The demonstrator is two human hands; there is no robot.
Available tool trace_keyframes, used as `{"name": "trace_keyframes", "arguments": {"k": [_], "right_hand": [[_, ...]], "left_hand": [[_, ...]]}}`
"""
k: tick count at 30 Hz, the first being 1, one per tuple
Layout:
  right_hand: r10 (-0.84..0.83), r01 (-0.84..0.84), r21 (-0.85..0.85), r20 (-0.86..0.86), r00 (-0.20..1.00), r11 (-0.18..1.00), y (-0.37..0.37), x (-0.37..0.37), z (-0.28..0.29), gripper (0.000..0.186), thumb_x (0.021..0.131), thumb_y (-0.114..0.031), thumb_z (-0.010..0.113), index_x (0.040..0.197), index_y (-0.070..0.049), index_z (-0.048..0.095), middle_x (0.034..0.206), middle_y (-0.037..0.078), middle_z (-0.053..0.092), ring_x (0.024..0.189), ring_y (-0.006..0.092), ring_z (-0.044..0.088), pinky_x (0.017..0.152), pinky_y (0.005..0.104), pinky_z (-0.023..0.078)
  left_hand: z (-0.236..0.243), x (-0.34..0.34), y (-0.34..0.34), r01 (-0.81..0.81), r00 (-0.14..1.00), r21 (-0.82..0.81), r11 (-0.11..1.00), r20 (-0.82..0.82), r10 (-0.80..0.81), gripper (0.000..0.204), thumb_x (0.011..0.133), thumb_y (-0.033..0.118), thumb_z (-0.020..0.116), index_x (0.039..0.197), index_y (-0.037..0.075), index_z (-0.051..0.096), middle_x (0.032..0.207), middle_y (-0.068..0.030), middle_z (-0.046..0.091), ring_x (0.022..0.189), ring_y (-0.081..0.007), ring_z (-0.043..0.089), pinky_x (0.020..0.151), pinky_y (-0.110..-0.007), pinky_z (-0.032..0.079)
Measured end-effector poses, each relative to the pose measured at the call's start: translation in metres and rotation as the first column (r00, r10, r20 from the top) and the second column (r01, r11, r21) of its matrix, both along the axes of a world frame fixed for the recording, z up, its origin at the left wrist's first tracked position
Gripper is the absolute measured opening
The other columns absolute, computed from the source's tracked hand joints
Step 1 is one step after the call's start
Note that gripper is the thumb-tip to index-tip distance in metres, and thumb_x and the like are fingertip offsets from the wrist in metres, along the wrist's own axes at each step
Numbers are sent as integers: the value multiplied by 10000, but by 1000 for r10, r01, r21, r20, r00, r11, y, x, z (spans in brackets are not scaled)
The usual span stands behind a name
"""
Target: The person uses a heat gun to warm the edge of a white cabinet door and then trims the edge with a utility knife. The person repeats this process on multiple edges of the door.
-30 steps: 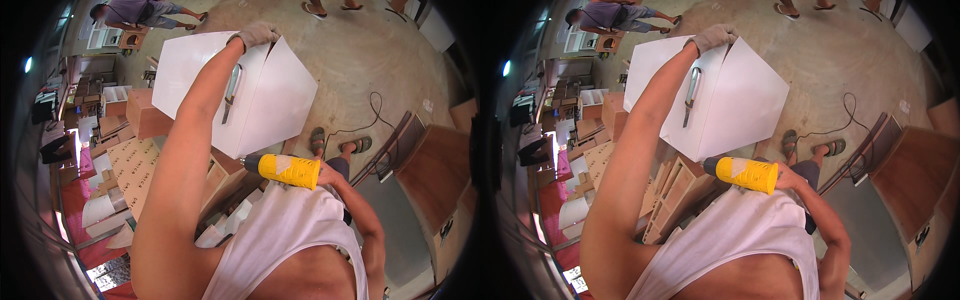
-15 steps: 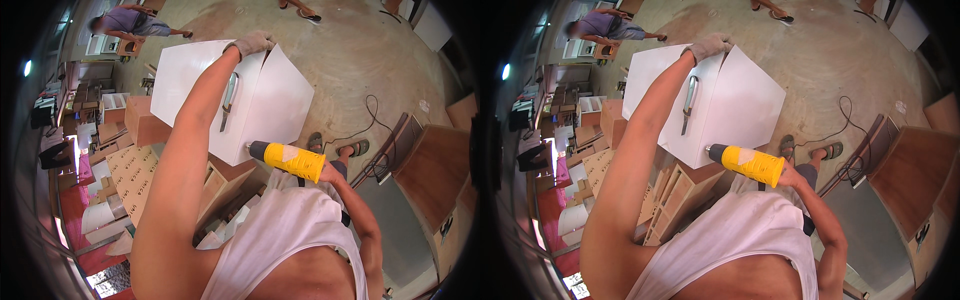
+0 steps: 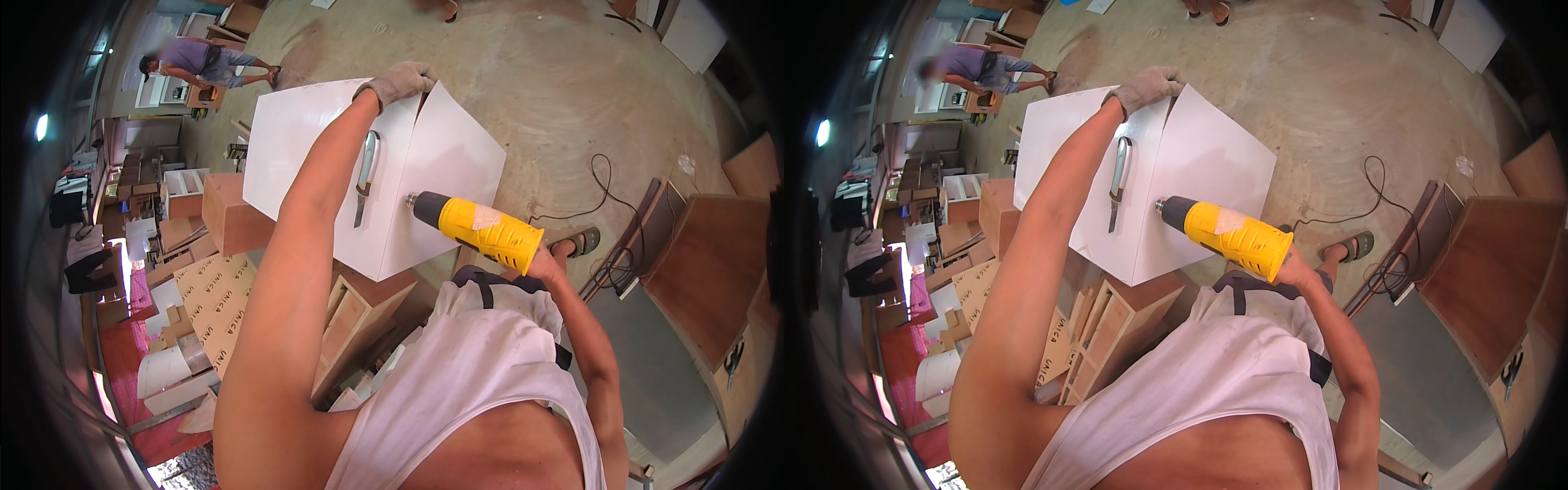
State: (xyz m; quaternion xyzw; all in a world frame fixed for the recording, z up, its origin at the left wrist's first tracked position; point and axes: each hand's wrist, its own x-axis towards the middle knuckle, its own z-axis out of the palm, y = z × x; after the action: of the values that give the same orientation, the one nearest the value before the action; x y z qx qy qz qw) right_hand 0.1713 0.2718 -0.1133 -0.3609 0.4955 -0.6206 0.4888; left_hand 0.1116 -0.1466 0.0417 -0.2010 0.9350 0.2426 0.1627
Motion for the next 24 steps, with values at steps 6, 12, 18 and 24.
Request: {"name": "trace_keyframes", "arguments": {"k": [6, 12, 18, 24], "right_hand": [[-86, 91, 113, -49, 995, 989, -14, -11, 0, 604, 698, -81, 769, 1261, -41, 554, 1199, 94, 629, 1088, 213, 584, 956, 334, 440], [-139, 153, 44, -221, 965, 987, -25, -27, -14, 561, 710, -56, 749, 1240, -44, 564, 1162, 78, 638, 1043, 170, 586, 911, 328, 464], [-240, 232, 193, 19, 971, 953, -35, -36, -24, 483, 716, -39, 719, 1180, -38, 586, 1074, 41, 650, 962, 140, 589, 854, 311, 481], [-315, 283, 256, 95, 944, 924, -56, -55, -46, 447, 646, -8, 668, 1087, -28, 603, 975, 37, 648, 885, 165, 594, 793, 313, 487]], "left_hand": [[-5, 1, -5, 28, 1000, 16, 999, -7, -28, 222, 776, 222, 621, 929, 72, 682, 882, -90, 687, 846, -223, 624, 773, -322, 477], [-8, 3, -6, 13, 999, 39, 999, -32, -12, 213, 759, 210, 624, 910, 71, 678, 871, -100, 682, 822, -217, 616, 758, -330, 477], [-5, 2, -7, 27, 1000, 25, 999, -14, -26, 231, 756, 210, 621, 921, 60, 680, 883, -107, 677, 843, -229, 619, 769, -334, 478], [-9, 3, -9, 18, 1000, 14, 1000, -10, -18, 226, 762, 208, 612, 923, 65, 681, 882, -120, 672, 842, -232, 618, 766, -335, 479]]}}
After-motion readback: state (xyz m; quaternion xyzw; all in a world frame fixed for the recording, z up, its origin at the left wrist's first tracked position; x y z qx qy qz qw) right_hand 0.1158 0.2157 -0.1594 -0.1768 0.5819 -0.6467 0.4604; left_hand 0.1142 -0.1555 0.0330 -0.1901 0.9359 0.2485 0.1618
